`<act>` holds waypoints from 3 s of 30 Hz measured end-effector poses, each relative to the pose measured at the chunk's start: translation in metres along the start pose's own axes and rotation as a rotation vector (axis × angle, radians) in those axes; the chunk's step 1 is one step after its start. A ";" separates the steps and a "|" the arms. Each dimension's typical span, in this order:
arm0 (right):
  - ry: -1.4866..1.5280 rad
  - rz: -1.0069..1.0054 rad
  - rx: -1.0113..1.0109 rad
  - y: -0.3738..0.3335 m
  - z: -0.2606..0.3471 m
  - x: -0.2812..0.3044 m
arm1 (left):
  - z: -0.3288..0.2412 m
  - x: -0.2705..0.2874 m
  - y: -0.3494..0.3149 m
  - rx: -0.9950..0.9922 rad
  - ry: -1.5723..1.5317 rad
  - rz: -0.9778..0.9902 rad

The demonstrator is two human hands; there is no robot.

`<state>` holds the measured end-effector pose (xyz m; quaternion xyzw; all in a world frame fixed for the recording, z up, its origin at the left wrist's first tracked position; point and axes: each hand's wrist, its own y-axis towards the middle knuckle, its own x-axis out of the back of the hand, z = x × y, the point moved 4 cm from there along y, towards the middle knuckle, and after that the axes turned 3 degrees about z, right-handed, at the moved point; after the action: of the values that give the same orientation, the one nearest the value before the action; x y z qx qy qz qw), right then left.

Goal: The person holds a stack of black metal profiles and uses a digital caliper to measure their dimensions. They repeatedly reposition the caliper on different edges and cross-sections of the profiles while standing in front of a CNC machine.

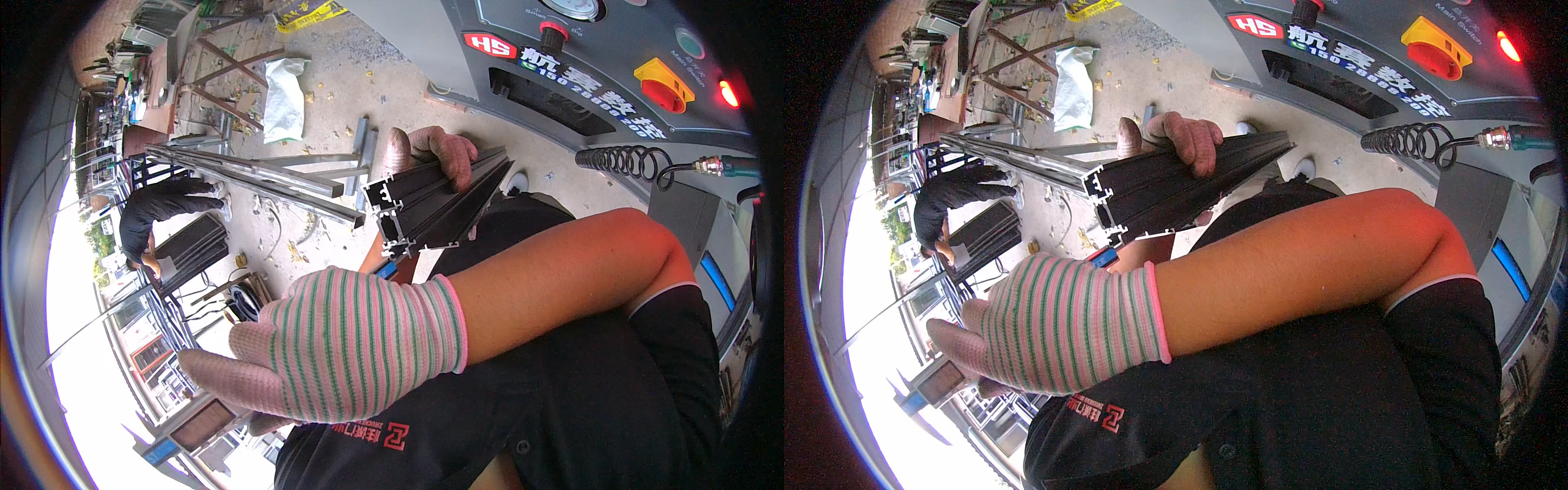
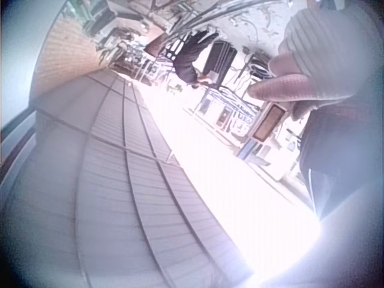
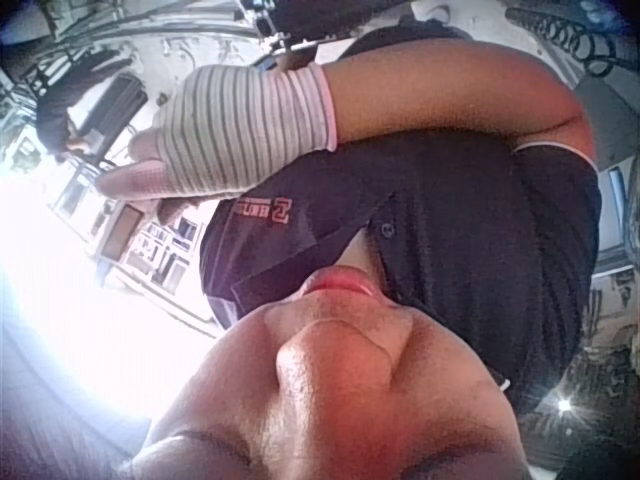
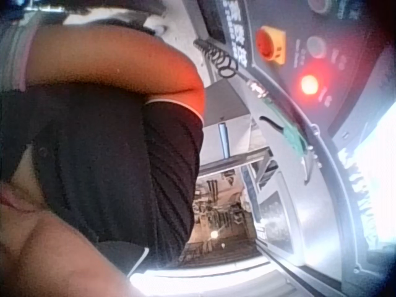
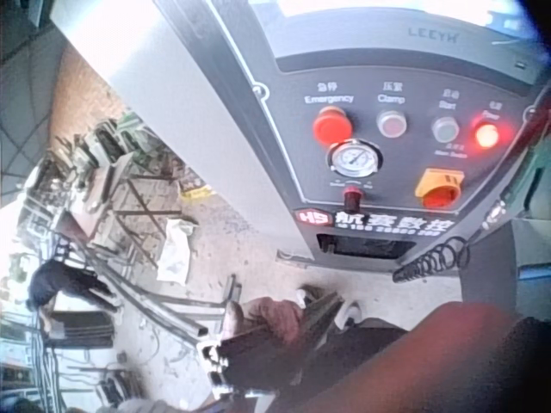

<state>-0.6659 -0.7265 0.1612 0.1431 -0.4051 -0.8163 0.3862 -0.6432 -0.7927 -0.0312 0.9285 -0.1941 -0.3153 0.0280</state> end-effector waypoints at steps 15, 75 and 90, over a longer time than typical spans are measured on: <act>-0.099 -0.038 0.001 -0.006 0.002 0.003 | 0.003 0.003 0.002 -0.006 -0.009 0.019; -0.240 0.283 -0.206 0.001 0.012 0.020 | 0.015 0.035 0.001 -0.046 -0.050 -0.156; -0.281 0.188 -0.182 0.003 0.008 -0.008 | 0.015 0.023 0.008 -0.060 -0.073 -0.023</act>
<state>-0.6637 -0.7176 0.1680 -0.0465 -0.3911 -0.8218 0.4118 -0.6385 -0.8071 -0.0551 0.9172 -0.1749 -0.3551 0.0450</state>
